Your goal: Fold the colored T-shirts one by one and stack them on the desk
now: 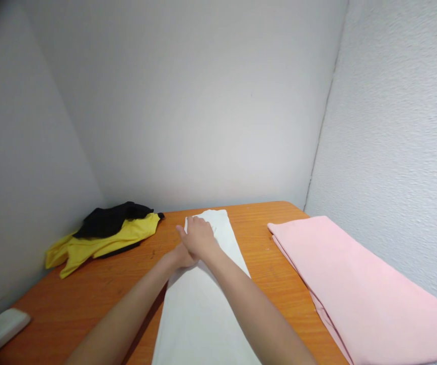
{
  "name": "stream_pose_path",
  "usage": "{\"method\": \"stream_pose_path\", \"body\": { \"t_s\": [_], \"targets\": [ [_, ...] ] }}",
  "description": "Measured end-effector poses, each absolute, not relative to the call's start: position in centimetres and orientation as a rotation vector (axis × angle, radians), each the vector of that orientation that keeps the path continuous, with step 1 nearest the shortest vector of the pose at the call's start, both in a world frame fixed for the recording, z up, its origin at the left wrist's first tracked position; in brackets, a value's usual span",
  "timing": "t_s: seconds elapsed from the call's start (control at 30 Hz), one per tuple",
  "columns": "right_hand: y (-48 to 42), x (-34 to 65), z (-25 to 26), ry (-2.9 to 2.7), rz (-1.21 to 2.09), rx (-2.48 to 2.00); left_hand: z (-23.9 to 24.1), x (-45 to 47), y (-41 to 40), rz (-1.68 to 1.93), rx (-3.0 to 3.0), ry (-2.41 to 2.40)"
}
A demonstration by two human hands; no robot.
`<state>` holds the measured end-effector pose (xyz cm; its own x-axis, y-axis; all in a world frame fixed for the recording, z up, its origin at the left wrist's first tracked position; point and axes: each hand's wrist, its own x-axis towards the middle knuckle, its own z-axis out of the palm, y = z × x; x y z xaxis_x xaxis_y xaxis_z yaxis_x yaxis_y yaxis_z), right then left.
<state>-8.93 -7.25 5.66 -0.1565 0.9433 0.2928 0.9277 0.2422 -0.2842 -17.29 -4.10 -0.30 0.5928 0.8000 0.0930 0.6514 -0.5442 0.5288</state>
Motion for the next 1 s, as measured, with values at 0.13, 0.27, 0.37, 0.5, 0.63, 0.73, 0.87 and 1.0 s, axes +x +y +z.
{"method": "stream_pose_path", "body": {
  "t_s": [0.13,0.27,0.37,0.5,0.63,0.73,0.87,1.0],
  "targets": [
    [-5.4,-6.0,1.6,-2.157,0.070,-1.832,0.1,-17.3,-4.4,0.400,2.638,1.088],
    [-4.6,-4.9,-1.1,-2.152,0.198,-1.837,-0.4,-17.3,-4.4,0.307,2.804,1.122],
    [-4.3,-4.9,-1.7,-2.144,0.150,-1.793,-0.8,-17.4,-4.4,0.305,2.867,1.153],
    [-4.4,-5.1,-1.0,-2.146,0.187,-1.777,-0.8,-17.4,-4.7,0.350,2.882,1.169],
    [-6.3,-3.9,0.2,-2.210,0.176,-1.744,-0.5,-17.5,-4.7,0.270,2.855,1.193],
    [-9.8,-1.4,0.8,-2.388,0.084,-1.619,-0.7,-17.6,-4.5,0.219,2.830,1.216],
    [-15.9,2.5,0.6,-2.545,0.069,-1.515,-1.0,-17.6,-4.3,0.246,2.828,1.217],
    [-19.6,4.2,0.3,-2.589,0.113,-1.534,-1.3,-17.5,-4.2,0.298,2.823,1.207]
  ]
}}
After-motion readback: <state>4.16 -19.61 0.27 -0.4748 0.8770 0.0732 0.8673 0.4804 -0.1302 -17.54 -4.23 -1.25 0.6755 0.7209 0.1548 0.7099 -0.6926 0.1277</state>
